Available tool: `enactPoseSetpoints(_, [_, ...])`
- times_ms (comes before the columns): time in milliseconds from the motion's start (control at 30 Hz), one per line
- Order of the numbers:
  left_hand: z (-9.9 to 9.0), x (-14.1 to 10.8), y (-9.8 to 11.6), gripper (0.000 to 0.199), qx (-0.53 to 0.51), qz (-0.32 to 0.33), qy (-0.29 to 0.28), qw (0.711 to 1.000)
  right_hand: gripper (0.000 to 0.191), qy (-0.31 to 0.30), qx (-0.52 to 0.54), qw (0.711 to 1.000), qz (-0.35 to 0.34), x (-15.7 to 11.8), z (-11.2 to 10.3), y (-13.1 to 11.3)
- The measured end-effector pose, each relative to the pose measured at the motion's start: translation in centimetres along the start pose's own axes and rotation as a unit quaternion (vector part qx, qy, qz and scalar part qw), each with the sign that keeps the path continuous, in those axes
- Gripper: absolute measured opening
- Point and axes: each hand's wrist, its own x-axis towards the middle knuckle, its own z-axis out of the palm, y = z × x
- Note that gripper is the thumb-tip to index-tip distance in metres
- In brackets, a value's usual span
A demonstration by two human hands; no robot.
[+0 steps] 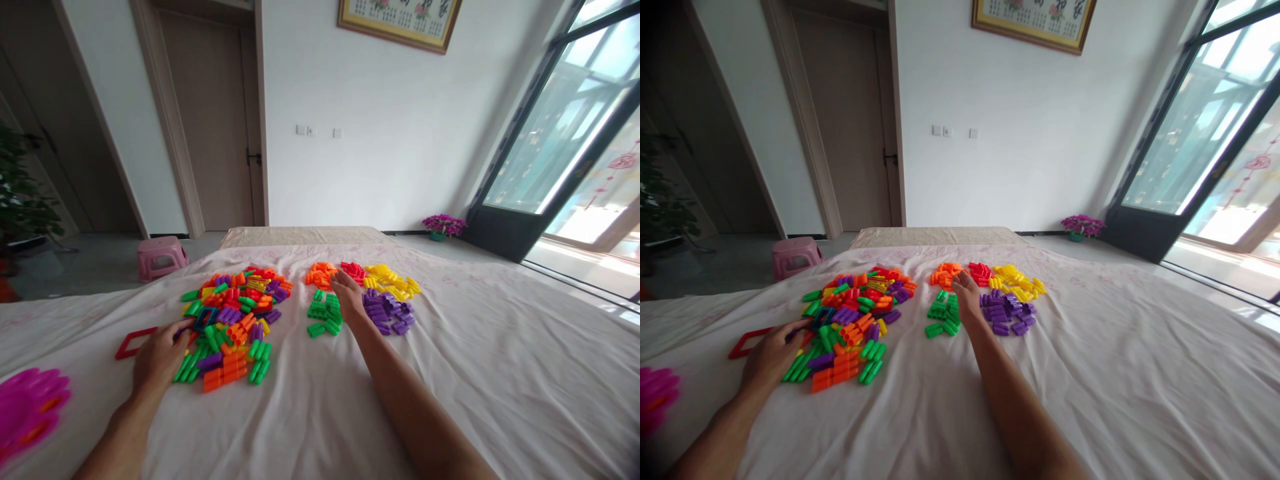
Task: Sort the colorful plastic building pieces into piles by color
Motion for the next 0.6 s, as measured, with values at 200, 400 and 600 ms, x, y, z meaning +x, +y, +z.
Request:
enactPoseSetpoints(200, [0.3,0.1,-0.2,0.043,0.001,0.004,0.008,1.0,0.039,-0.075,-0.066,0.994,-0.034,-1.7,1.5,0.0])
enactPoseSetpoints(400, [0.1,0.0,0.1,0.042,0.012,0.0,0.018,1.0,0.035,-0.263,-0.281,0.905,-0.179,-6.8,4.6,0.0])
enactPoseSetpoints(600, [-0.2,-0.3,0.4,0.043,0.009,0.005,0.016,1.0,0.061,-0.44,-0.396,0.746,-0.306,-10.8,7.0,-0.8])
